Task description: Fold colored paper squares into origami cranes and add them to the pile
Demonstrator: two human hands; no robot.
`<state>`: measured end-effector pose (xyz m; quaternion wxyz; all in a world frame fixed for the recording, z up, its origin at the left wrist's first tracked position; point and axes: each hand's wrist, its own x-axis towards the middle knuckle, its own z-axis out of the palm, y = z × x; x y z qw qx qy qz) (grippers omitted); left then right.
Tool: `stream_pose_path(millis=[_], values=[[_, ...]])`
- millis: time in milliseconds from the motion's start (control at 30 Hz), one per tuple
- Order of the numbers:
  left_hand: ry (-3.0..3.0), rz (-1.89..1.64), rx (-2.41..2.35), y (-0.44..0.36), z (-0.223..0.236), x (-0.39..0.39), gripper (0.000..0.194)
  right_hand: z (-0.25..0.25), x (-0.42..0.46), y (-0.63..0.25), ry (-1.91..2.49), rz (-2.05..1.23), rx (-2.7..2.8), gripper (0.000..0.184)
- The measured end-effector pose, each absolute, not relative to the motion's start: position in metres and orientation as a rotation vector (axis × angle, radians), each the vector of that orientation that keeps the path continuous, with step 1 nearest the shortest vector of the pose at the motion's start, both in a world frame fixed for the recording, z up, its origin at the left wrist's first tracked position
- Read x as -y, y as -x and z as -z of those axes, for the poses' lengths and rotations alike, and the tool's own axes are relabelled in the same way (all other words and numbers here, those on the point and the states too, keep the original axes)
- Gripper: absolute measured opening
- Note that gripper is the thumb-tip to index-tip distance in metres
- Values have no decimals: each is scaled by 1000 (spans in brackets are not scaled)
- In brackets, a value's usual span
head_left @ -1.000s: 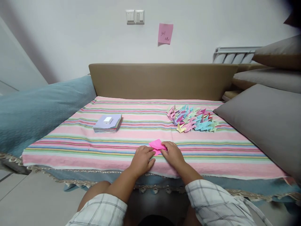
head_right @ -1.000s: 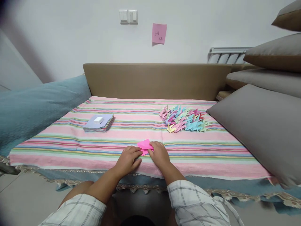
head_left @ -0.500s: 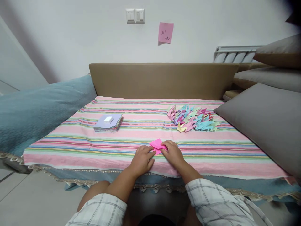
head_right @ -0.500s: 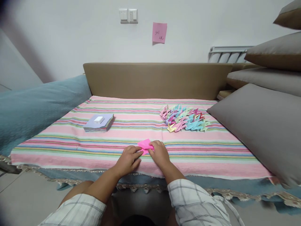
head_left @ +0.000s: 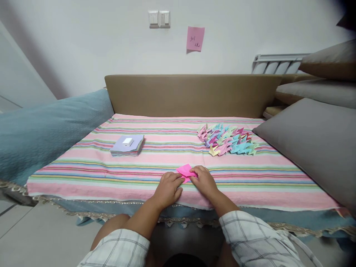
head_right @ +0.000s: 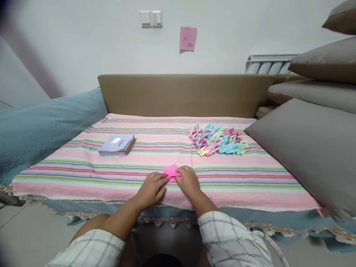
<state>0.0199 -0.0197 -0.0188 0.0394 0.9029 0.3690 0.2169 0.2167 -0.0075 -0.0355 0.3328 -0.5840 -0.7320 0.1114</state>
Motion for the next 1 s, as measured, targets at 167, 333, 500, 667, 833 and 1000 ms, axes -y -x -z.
stream_pose_path(millis=[167, 333, 500, 667, 833, 1000], values=[[-2821, -643, -1131, -21, 19, 20, 36, 34, 10, -216, 1538, -254, 1954, 19], [-2857, -625, -1140, -21, 17, 21, 35, 26, 15, -216, 1483, -225, 2027, 25], [-2867, -616, -1127, -20, 13, 20, 28, 26, 11, -222, 1405, -271, 2021, 35], [-2854, -612, -1094, -18, 10, 18, 24, 30, 1, -227, 1410, -368, 2009, 31], [-2775, -676, -1166, -15, 7, 14, 17, 26, 1, -226, 1459, -368, 2029, 24], [-2618, -712, -1306, -12, 6, 10, 20, 22, 9, -224, 1486, -356, 2088, 18]])
